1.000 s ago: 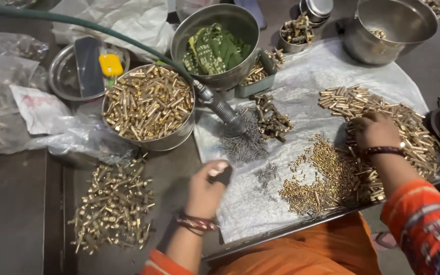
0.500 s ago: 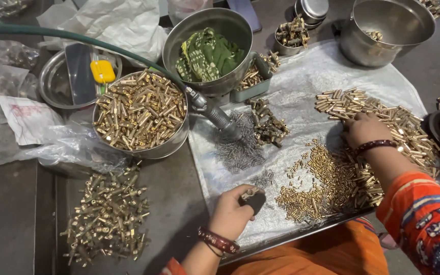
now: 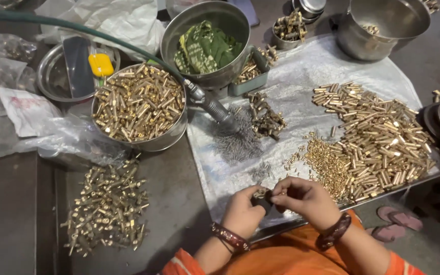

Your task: The person sits at a workbench covered with piles of brass cylindrical fittings and picks up individual parts one at a time, rubbing each against a small black pad and placing it into sorted piles on the metal tray. A rotary grinding tool rests on the bench among the parts while the person continues handling and separating the fittings.

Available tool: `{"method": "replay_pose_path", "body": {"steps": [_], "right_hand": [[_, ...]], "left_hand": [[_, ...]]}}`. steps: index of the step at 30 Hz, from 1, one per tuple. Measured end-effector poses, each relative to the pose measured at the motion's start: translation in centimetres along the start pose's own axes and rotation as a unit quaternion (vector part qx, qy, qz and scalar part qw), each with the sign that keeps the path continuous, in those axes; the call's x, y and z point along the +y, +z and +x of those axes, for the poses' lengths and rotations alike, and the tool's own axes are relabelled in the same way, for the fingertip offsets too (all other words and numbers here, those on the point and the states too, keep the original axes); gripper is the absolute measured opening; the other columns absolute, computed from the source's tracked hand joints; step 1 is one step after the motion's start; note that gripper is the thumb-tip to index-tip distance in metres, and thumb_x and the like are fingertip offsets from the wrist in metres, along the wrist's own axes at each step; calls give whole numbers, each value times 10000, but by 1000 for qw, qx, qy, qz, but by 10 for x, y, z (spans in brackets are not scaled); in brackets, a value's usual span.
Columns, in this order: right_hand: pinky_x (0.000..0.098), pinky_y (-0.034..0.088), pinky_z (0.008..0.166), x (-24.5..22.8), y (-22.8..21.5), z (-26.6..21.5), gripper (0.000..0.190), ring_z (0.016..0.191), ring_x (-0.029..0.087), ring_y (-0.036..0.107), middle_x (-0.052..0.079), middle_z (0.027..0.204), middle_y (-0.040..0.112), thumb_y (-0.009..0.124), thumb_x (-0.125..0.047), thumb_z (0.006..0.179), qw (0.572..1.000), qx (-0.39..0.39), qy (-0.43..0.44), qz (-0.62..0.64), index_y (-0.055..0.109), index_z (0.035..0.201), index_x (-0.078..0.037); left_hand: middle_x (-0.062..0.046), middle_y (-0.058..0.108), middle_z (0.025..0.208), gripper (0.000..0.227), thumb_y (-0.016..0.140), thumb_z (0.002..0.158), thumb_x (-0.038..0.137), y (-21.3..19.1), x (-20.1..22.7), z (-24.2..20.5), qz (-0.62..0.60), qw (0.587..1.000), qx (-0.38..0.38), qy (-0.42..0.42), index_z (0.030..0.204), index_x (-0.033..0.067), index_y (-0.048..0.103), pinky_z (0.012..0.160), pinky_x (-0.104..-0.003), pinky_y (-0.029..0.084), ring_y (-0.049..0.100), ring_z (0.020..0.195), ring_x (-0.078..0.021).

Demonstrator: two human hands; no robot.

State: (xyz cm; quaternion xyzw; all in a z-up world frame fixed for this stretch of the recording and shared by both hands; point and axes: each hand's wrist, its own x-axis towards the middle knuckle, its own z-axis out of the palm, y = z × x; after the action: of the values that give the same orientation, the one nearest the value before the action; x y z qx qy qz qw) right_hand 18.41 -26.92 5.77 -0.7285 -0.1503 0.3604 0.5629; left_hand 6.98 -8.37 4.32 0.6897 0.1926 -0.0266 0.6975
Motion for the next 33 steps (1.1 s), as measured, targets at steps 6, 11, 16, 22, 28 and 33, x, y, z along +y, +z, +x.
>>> {"method": "replay_pose_path", "body": {"steps": [6,11,16,22,28,33], "right_hand": [[307,591,841,-30,0,-10,240,893,158,741,77,977,814,726,-96,862,997,6,-11,78,789,1066,14],[303,575,876,-32,7,-13,224,913,159,741,85,950,817,718,-121,886,999,-15,-6,46,796,1039,22],[321,590,860,-48,18,-17,214,899,165,745,91,931,816,729,-126,888,997,-72,-9,12,803,1027,18],[298,608,827,-89,50,-40,178,916,138,754,45,977,795,748,-136,856,942,-73,-212,-249,806,1010,-68],[335,602,878,-42,13,-6,236,982,179,758,49,1071,808,804,-138,814,959,-70,-194,-196,803,1044,-85],[346,589,847,31,-63,76,250,935,195,769,58,1079,813,745,-187,876,927,213,-13,-308,810,1114,-150]], "left_hand": [[-48,631,705,242,678,856,109,-3,34,-20,70,997,-34,-23,1088,47,715,543,-301,418,525,586,-102],[-18,637,733,186,702,853,104,-11,33,-34,61,992,-61,88,1020,26,728,590,-287,455,563,644,-79],[-18,635,658,188,700,842,123,-23,34,-47,86,990,-95,59,1004,34,735,563,-279,445,541,606,-78],[21,652,726,134,646,942,122,-35,-3,-54,-47,987,-119,92,950,1,704,596,-243,451,565,646,-58],[5,679,737,193,629,963,174,-37,9,-50,-159,978,-129,-35,903,36,749,493,-219,374,528,557,-47],[-18,627,651,380,597,1018,329,-51,32,-34,-191,971,-52,-136,836,16,713,392,-238,358,540,476,-80]]}}
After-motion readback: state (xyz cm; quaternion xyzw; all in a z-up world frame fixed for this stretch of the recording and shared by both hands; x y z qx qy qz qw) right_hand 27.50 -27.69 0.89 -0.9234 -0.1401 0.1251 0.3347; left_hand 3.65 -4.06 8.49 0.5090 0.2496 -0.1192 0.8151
